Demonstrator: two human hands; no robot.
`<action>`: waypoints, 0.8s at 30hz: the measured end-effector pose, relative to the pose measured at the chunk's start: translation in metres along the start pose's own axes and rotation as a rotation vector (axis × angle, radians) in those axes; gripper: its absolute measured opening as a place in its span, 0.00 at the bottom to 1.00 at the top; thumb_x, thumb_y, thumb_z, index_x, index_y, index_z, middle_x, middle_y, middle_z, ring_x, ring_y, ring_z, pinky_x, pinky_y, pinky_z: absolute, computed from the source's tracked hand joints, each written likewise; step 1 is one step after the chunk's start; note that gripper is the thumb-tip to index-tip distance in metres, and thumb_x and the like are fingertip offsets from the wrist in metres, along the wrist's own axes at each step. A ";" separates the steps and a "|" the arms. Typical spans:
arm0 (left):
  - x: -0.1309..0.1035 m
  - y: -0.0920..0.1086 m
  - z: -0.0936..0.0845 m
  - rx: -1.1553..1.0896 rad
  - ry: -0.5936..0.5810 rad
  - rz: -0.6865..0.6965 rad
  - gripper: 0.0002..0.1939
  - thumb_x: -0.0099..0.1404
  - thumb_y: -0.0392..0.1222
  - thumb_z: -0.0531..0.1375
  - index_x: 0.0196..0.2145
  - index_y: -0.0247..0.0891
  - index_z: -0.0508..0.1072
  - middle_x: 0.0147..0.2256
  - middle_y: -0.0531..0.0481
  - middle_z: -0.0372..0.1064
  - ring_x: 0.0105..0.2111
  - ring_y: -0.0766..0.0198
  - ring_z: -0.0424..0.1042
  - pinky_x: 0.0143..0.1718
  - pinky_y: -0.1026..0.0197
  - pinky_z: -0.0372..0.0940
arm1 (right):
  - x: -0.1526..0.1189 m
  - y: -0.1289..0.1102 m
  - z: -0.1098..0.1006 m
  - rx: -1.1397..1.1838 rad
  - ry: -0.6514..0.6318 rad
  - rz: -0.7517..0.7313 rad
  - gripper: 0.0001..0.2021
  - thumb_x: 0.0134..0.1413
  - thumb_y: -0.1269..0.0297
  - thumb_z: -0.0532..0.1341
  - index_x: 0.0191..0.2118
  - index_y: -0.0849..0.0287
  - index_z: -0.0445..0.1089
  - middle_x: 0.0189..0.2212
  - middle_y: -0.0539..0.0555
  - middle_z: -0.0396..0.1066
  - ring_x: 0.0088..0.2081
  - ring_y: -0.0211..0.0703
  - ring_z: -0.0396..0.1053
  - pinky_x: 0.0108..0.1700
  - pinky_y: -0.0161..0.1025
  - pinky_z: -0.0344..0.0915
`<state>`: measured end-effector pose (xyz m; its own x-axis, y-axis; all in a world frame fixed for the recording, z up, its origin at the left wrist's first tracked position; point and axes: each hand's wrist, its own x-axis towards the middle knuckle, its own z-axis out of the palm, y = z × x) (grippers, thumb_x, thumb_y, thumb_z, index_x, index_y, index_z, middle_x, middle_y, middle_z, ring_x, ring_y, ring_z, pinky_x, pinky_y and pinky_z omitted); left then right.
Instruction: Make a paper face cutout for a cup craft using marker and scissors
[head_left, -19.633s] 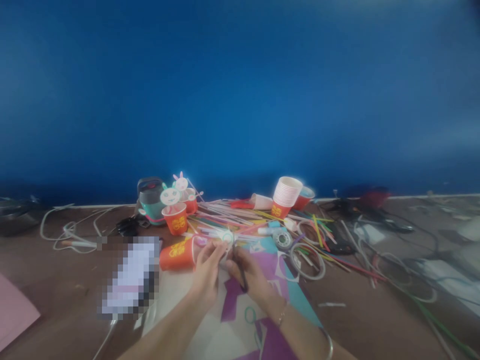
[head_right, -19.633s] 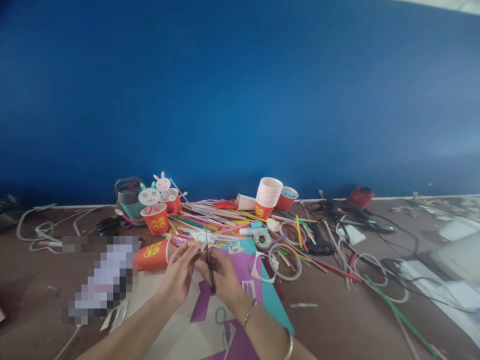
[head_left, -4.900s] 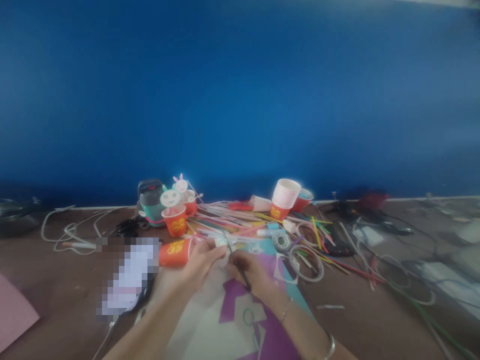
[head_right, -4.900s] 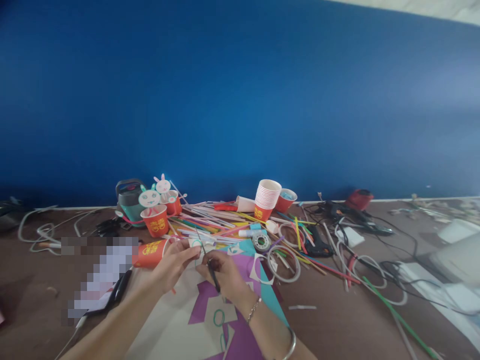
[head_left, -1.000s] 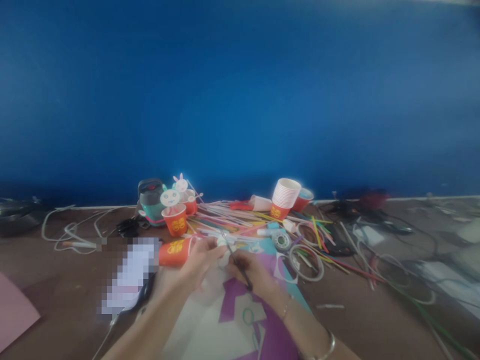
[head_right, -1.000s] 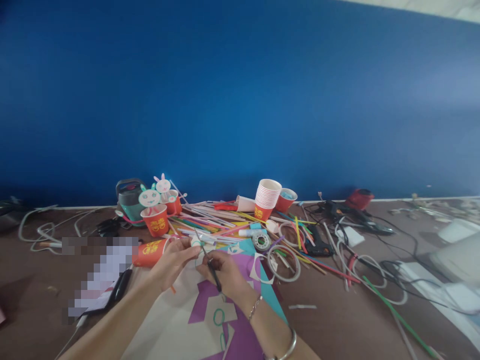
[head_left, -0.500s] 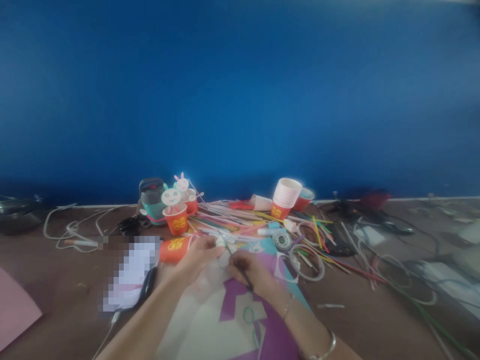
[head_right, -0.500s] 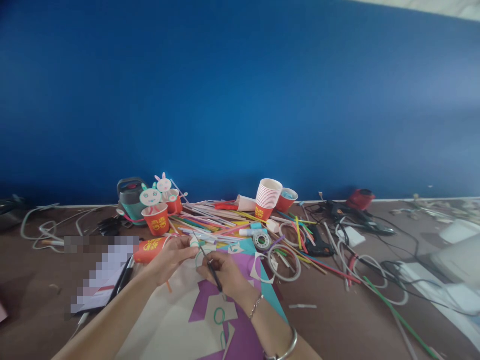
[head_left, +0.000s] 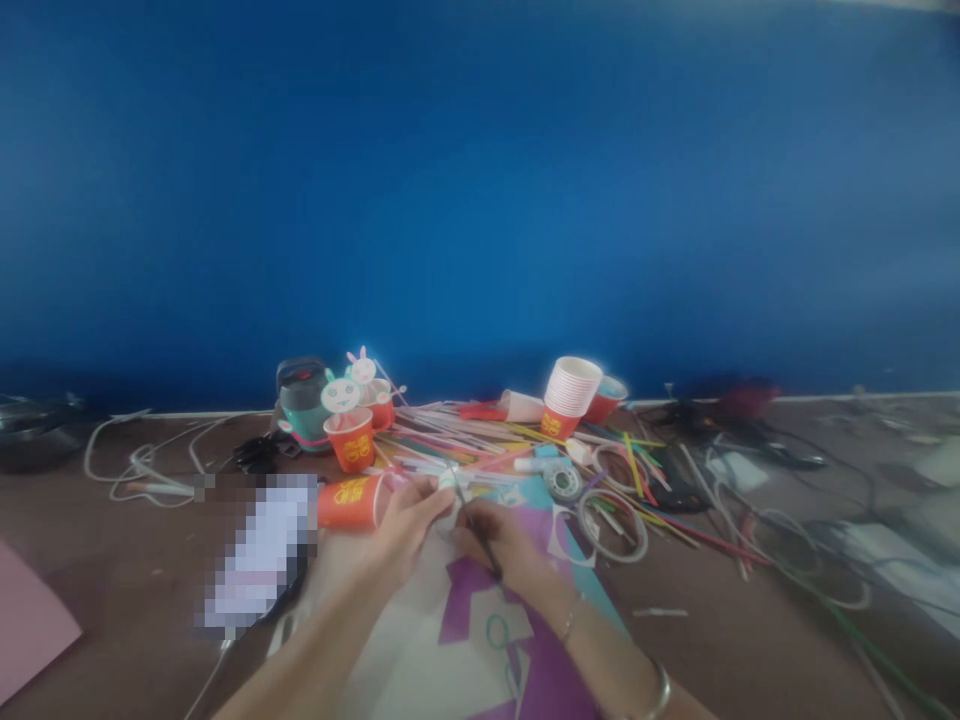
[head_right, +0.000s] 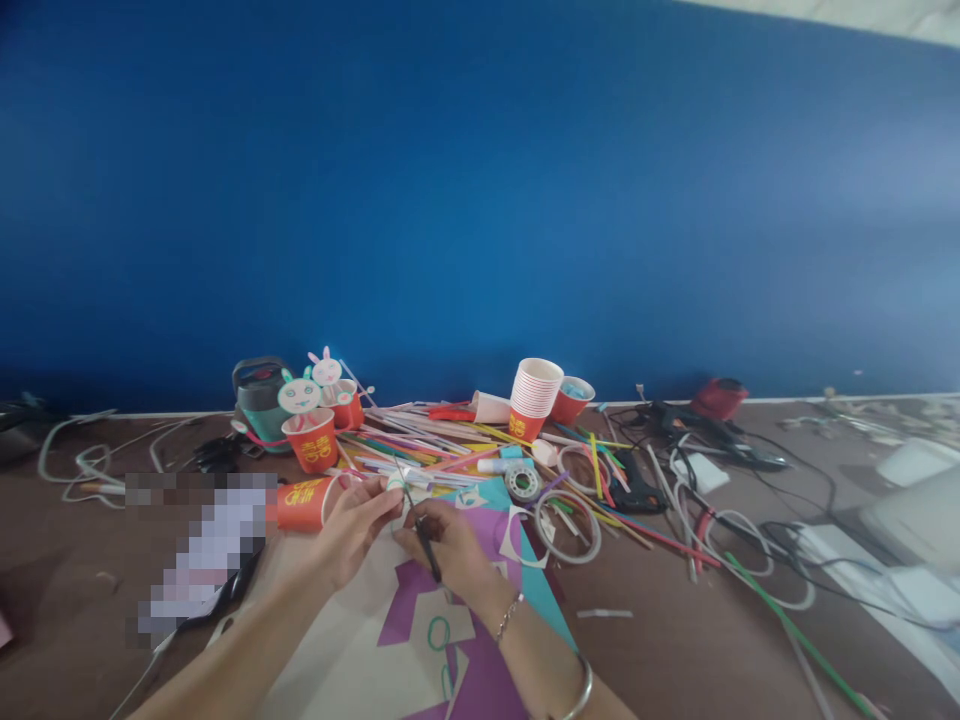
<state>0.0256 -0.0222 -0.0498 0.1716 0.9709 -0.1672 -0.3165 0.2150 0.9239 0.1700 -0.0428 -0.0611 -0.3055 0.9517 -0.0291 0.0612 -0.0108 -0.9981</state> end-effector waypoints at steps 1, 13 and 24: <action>0.000 0.000 0.000 0.006 -0.010 -0.005 0.13 0.49 0.45 0.67 0.21 0.35 0.67 0.20 0.55 0.61 0.24 0.69 0.61 0.27 0.66 0.56 | 0.000 0.000 0.000 0.009 -0.005 -0.004 0.20 0.40 0.48 0.67 0.25 0.58 0.61 0.17 0.42 0.52 0.20 0.31 0.48 0.20 0.32 0.46; 0.000 0.008 0.001 0.025 -0.011 -0.014 0.11 0.47 0.43 0.66 0.20 0.36 0.68 0.20 0.55 0.63 0.23 0.69 0.62 0.27 0.66 0.56 | -0.001 -0.002 0.001 0.050 -0.005 -0.016 0.21 0.40 0.46 0.67 0.25 0.59 0.61 0.17 0.42 0.51 0.20 0.31 0.47 0.22 0.32 0.47; 0.002 0.013 -0.002 0.063 -0.069 -0.032 0.12 0.47 0.42 0.66 0.19 0.36 0.66 0.19 0.56 0.61 0.22 0.70 0.60 0.25 0.67 0.55 | -0.002 -0.008 0.000 0.042 -0.025 0.010 0.21 0.40 0.46 0.67 0.23 0.59 0.61 0.16 0.42 0.50 0.20 0.30 0.46 0.22 0.32 0.46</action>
<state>0.0198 -0.0177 -0.0385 0.2454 0.9535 -0.1753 -0.2510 0.2371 0.9385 0.1704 -0.0448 -0.0533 -0.3287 0.9436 -0.0403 0.0246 -0.0341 -0.9991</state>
